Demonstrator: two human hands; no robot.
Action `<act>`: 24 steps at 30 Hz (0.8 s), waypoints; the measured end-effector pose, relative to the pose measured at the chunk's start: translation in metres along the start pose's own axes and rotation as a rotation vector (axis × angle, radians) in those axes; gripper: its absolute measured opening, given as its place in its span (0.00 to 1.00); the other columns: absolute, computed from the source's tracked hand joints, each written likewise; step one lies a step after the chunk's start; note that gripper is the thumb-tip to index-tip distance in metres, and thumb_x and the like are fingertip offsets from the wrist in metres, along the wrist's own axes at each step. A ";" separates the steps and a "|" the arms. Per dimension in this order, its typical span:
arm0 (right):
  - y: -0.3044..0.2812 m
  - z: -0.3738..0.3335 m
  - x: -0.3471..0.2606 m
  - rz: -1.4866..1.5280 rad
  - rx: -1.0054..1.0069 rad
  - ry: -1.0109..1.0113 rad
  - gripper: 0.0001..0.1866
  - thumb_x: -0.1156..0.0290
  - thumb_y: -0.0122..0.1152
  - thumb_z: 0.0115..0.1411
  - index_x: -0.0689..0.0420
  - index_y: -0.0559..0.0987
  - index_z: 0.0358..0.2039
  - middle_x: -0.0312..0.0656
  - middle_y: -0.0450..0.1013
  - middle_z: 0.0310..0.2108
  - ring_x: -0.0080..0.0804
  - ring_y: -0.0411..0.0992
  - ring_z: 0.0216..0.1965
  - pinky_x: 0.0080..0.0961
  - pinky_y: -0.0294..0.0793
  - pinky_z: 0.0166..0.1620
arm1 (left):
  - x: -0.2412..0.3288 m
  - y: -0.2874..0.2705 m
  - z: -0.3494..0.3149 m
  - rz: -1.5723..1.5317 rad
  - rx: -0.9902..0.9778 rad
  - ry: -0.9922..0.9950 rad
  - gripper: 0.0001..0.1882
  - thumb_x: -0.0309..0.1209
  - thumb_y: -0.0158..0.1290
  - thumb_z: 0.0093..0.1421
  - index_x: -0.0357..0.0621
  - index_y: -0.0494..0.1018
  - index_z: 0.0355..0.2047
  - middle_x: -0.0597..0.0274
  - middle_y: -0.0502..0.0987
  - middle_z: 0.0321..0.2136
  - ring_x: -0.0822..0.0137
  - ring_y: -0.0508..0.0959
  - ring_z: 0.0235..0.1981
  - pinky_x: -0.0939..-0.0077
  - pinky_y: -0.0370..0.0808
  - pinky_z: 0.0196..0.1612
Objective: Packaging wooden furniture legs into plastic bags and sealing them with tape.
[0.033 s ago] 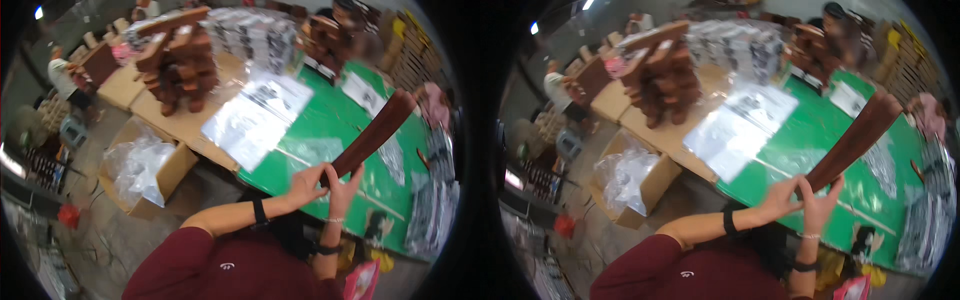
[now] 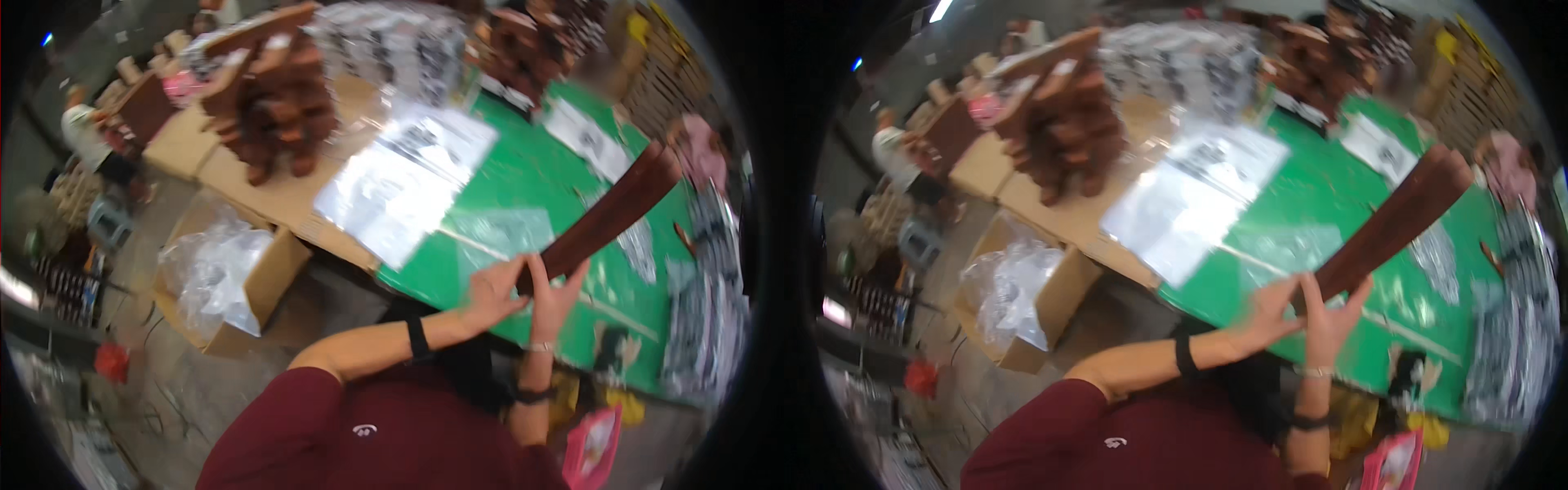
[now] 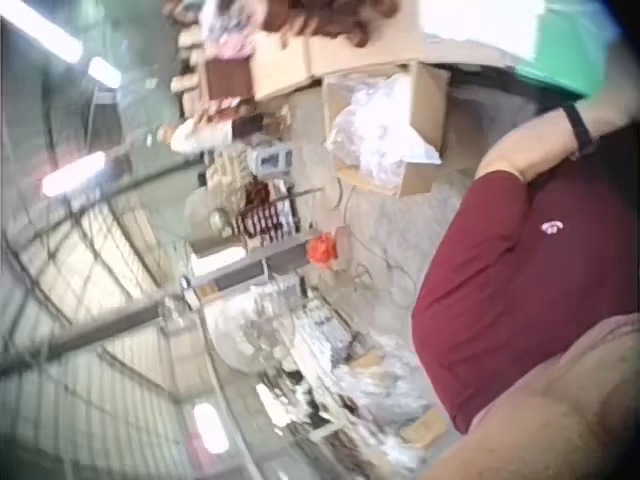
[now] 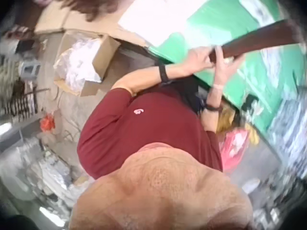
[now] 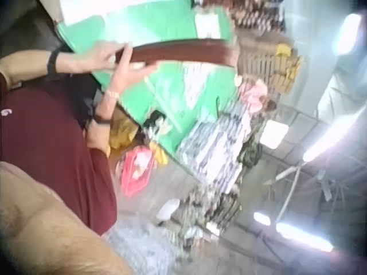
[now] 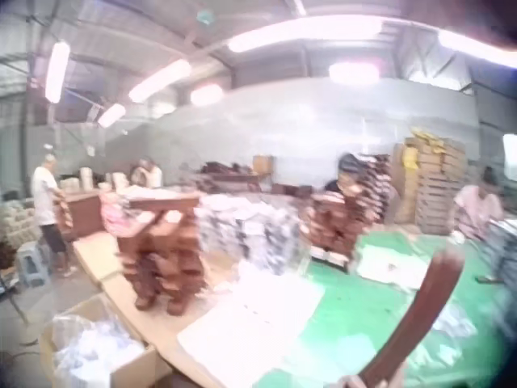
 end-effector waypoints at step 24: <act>-0.006 -0.017 0.024 -0.636 -0.801 -0.175 0.38 0.58 0.78 0.38 0.57 0.75 0.50 0.49 0.74 0.44 0.49 0.71 0.47 0.40 0.70 0.52 | -0.045 -0.054 -0.068 0.573 -0.312 0.340 0.19 0.29 0.61 0.51 0.47 0.75 0.45 0.64 0.74 0.49 0.59 0.73 0.51 0.60 0.69 0.54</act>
Point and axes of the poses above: each hand's wrist, its own z-axis towards the middle knuckle, its own y-axis out of the palm, x = y × z, the point moved 2 cm from there along z, towards the middle knuckle
